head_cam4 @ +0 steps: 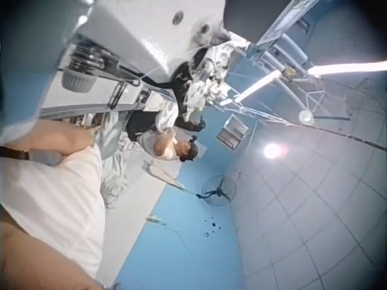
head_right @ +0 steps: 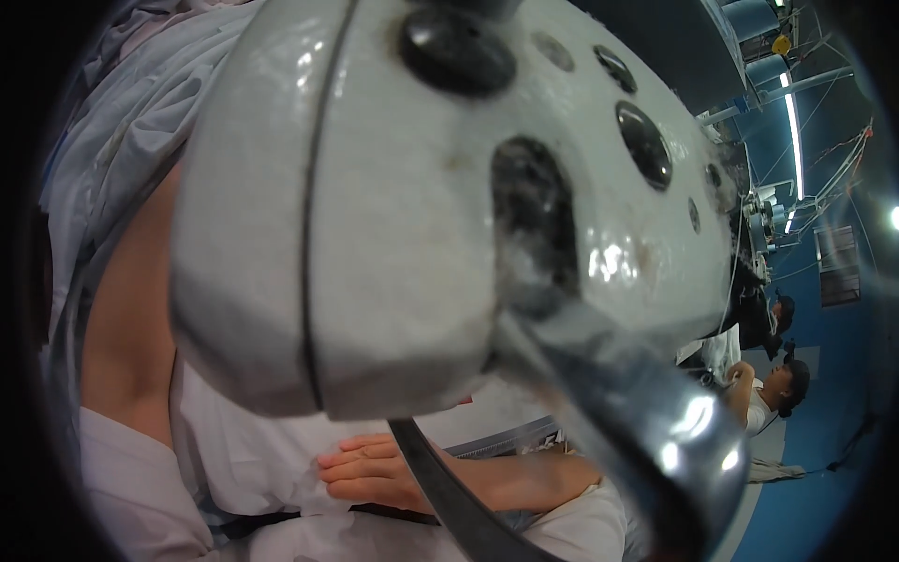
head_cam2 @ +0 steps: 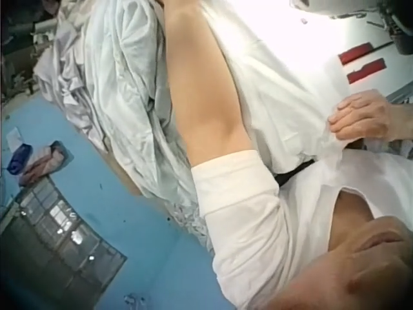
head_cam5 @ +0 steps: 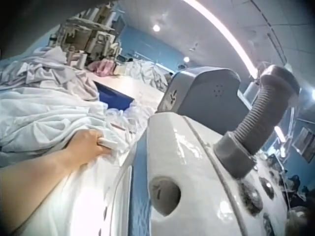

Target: Sewing fabric using an industrial sewing machine.

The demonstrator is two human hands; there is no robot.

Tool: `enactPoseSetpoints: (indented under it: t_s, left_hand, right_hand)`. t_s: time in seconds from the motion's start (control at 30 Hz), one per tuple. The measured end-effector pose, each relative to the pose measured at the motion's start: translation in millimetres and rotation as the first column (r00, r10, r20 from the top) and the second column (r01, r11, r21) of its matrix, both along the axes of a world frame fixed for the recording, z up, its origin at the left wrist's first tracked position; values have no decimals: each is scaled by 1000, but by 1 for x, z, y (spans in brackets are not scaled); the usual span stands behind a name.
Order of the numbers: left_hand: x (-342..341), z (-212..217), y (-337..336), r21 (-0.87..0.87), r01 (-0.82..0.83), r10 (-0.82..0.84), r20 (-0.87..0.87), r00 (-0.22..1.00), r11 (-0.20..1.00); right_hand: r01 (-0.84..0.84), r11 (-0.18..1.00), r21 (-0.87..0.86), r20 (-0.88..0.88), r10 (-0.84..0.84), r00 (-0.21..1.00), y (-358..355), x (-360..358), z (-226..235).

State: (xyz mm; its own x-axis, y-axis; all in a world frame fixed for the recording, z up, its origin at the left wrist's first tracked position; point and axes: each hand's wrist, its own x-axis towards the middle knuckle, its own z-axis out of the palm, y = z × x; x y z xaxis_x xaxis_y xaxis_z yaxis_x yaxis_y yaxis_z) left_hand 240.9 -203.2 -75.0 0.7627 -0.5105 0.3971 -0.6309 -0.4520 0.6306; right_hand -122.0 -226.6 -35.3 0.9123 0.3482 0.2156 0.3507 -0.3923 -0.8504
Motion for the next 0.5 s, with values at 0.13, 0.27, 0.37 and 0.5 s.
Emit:
enactPoseSetpoints:
  t_s: [0.13, 0.27, 0.37, 0.5]
  left_hand:
    - [20, -4, -11, 2, -27, 27, 57, 998, 1000]
    - [27, -3, -19, -107, -100, 88, -104, 991, 989]
    - [36, 2, -23, 103, -142, 138, 48, 989, 984]
    - [60, -3, -24, 118, -96, 90, 53, 995, 988]
  right_hand:
    - [-33, 999, -22, -10, 32, 999, -9, 9, -1]
    - [-50, 998, -28, -20, 49, 999, -17, 16, 0]
    - [-54, 997, -61, -18, 53, 998, -21, 24, -1]
    - [-3, 997, -76, -23, 2, 1000, -22, 30, -4]
